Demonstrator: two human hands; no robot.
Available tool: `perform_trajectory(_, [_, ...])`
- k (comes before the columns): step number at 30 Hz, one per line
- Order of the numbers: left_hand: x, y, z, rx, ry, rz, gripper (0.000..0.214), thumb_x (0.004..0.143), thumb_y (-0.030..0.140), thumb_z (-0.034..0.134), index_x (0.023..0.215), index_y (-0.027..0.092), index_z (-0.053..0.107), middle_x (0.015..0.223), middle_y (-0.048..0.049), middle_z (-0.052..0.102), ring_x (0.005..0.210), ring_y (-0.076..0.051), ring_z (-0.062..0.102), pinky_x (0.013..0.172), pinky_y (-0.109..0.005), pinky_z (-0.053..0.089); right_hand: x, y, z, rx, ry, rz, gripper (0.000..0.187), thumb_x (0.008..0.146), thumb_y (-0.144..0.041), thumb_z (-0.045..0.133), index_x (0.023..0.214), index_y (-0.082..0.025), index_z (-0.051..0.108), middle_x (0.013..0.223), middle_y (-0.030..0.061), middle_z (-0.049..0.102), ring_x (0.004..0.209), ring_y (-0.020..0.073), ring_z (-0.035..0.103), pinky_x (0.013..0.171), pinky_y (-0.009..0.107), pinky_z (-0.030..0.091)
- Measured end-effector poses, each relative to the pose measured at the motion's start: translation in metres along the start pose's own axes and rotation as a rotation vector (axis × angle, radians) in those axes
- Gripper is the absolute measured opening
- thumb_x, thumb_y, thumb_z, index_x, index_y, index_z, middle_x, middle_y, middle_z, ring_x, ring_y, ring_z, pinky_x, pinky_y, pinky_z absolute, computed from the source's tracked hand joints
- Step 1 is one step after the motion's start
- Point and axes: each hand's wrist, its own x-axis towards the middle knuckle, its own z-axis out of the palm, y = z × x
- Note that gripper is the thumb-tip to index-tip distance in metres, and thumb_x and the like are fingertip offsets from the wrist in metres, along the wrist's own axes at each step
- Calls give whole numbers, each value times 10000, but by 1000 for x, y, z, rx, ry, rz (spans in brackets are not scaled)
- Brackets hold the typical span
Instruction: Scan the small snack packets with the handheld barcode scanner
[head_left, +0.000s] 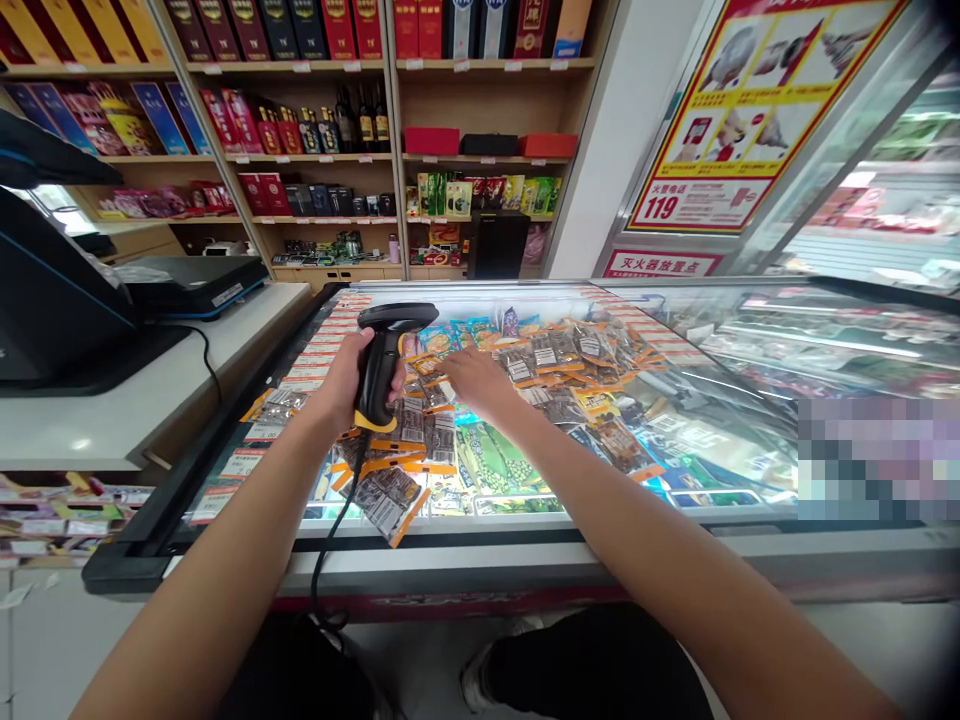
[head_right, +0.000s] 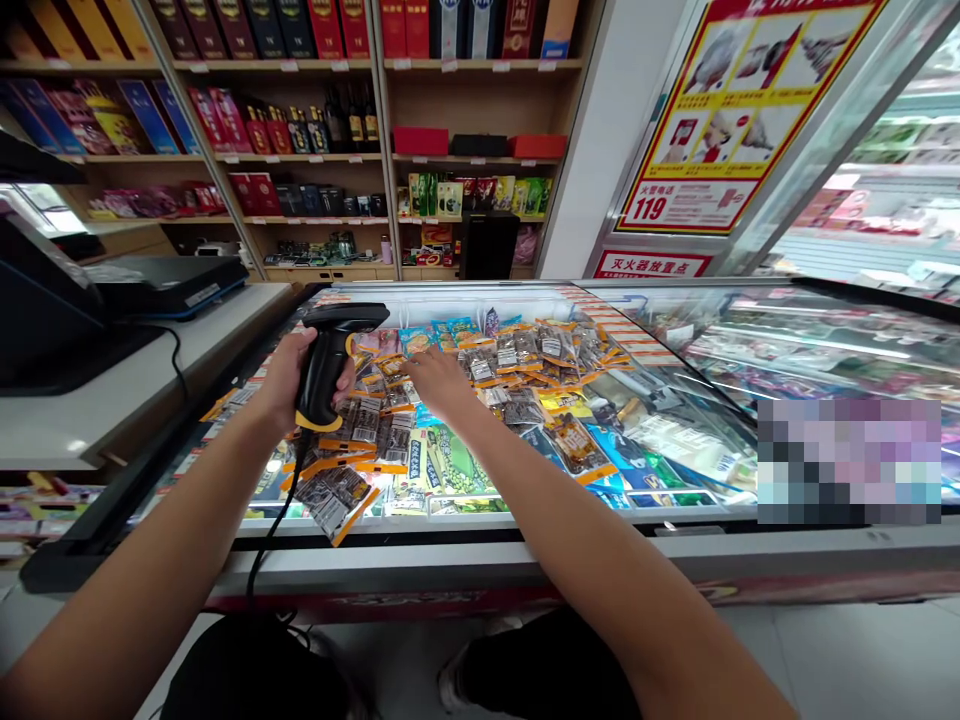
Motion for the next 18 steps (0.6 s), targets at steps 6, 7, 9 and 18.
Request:
perform_trajectory(6, [0, -8, -1, 66, 4, 11, 483, 868, 670, 508, 874, 191, 564, 572, -15, 600, 455, -146, 523, 423, -251, 416, -7, 22, -33, 560, 298, 279, 179, 997, -352, 693, 968, -187, 758, 1032, 100, 778, 1044, 295, 704, 972, 443, 548])
perform_trajectory(7, [-1, -11, 0, 85, -7, 18, 493, 876, 676, 502, 879, 189, 573, 580, -18, 606, 464, -147, 528, 433, -255, 421, -10, 26, -39, 703, 342, 353, 242, 991, -424, 686, 959, -192, 746, 985, 87, 771, 972, 282, 717, 914, 431, 575])
perform_trajectory(9, [-2, -15, 2, 125, -38, 22, 515, 889, 690, 482, 870, 186, 585, 588, -23, 612, 467, -147, 528, 442, -263, 418, -16, 34, -46, 962, 388, 470, 338, 953, -540, 685, 952, -204, 724, 894, 60, 740, 854, 255, 709, 788, 398, 610])
perform_trajectory(18, [-8, -20, 7, 329, -189, 29, 536, 958, 685, 449, 845, 179, 588, 636, -46, 656, 489, -147, 562, 484, -266, 438, -21, 38, -49, 1065, 418, 533, 432, 884, -655, 710, 892, -223, 702, 737, 18, 600, 597, 180, 574, 542, 342, 585])
